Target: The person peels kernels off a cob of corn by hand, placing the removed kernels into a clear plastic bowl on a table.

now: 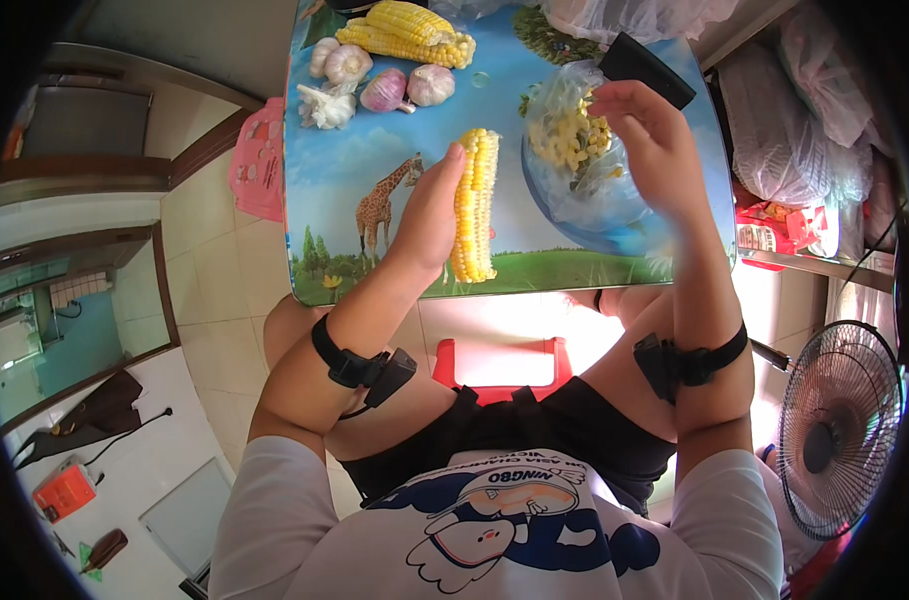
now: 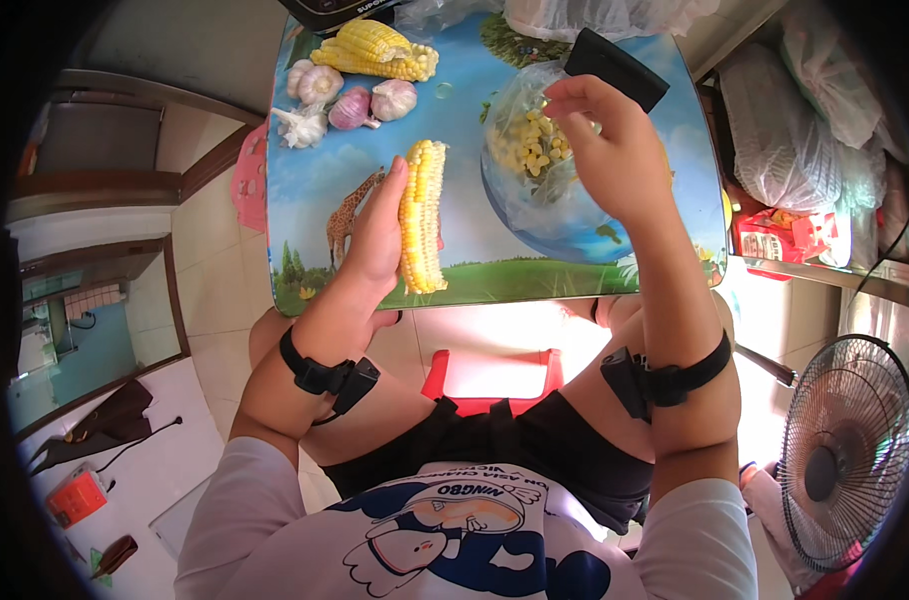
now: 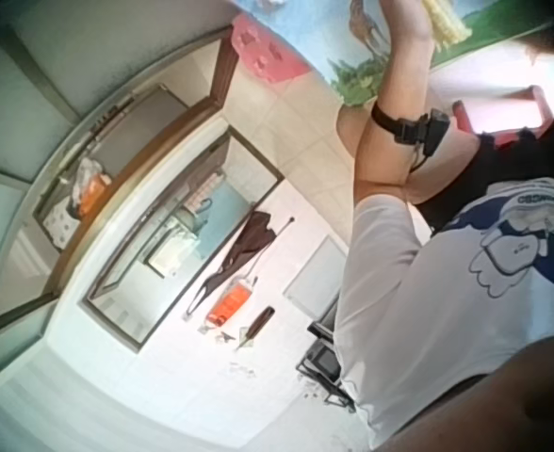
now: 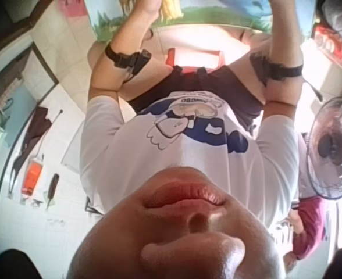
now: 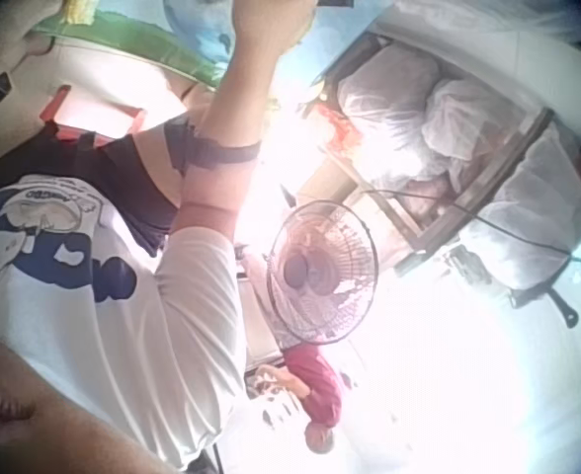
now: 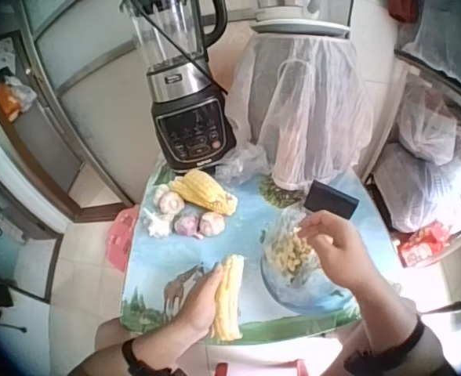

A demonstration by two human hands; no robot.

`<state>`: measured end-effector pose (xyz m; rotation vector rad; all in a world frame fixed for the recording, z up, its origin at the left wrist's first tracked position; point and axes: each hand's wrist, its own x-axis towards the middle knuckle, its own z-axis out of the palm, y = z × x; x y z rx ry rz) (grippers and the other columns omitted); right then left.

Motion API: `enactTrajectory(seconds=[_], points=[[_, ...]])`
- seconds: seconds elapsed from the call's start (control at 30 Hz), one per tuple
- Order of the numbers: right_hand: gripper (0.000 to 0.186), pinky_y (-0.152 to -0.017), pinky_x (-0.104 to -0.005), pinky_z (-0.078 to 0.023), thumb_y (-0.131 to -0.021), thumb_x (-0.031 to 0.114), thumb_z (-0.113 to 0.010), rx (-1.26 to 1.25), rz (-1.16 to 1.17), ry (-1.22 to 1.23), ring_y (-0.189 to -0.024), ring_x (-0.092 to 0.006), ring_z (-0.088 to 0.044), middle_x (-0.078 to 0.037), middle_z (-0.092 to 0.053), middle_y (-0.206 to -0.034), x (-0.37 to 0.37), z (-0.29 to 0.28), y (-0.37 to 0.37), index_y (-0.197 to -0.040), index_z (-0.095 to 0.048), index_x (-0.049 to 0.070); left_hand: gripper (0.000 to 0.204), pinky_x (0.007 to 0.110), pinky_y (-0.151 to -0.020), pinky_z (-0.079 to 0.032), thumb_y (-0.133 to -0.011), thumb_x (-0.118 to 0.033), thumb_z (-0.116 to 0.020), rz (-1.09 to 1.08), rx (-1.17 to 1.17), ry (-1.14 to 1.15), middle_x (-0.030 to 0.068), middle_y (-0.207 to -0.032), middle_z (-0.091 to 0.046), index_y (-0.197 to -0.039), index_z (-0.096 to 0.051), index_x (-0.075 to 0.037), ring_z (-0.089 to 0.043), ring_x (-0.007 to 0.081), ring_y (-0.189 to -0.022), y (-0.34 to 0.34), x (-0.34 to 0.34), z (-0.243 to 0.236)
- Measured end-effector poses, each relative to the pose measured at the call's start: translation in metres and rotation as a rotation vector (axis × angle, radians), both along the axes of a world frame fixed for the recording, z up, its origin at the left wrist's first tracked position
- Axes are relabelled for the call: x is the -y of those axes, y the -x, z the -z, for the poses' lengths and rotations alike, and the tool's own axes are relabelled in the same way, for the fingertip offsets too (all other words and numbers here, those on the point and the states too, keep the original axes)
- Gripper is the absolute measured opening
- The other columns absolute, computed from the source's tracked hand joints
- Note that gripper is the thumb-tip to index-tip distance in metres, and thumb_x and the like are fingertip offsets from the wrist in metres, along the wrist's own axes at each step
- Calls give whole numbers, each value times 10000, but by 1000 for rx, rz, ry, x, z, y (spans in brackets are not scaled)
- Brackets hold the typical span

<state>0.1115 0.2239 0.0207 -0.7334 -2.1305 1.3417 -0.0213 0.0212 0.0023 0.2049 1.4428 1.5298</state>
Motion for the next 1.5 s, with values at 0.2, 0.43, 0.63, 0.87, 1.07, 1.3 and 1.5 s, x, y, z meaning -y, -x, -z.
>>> enactTrajectory(seconds=[0.2,0.43,0.63,0.87,1.07,1.3,1.5], points=[[184,-579,-387,-499,-857,214,-647,39,-17,-400,-652,-325,-642,-132,-655,-721,48,-16,10,-796,-640,40,475,294,-505,-503,-984,-518,-429,-1,-43,-1,51,-785,-581,-1041,-559,-65,-589,145,-611,-3,1,4],[409,-530,-426,-487,-875,442,-637,252,-219,-266,-577,-344,-626,-136,-609,-605,93,-2,18,-783,-608,44,379,270,-693,-502,-1041,-359,-370,59,-112,-181,37,-910,-589,-1059,-571,-39,-579,108,-784,-3,0,15],[367,-528,-464,-481,-930,390,-562,260,-209,-339,-574,-355,-626,-149,-624,-635,97,2,19,-798,-577,49,367,252,-758,-461,-1045,-336,-374,29,-100,-183,28,-920,-591,-1032,-578,-31,-546,77,-837,-4,-2,13],[351,-521,-472,-484,-948,363,-531,231,-113,-527,-564,-375,-615,-161,-616,-624,101,9,25,-781,-555,54,375,254,-753,-460,-1045,-347,-374,-20,-124,-114,24,-902,-583,-1014,-577,-33,-542,76,-833,-5,-6,10],[339,-509,-471,-486,-950,354,-524,285,-148,-421,-548,-379,-609,-161,-614,-618,106,10,28,-798,-543,51,402,257,-742,-456,-1040,-388,-389,13,-159,-103,26,-892,-579,-999,-578,-36,-542,82,-817,-3,-3,13],[276,-507,-480,-461,-954,282,-509,269,-97,-453,-545,-392,-584,-173,-590,-617,108,12,29,-802,-524,53,381,254,-722,-439,-1041,-366,-406,-50,-210,-63,21,-859,-564,-983,-581,-33,-510,73,-790,-7,-5,11],[248,-472,-403,-501,-911,235,-538,234,-87,-636,-494,-299,-608,-117,-606,-600,105,19,30,-738,-540,58,378,244,-697,-435,-1038,-367,-420,-48,-287,-70,13,-847,-556,-975,-582,-31,-503,66,-769,-7,-3,15]])
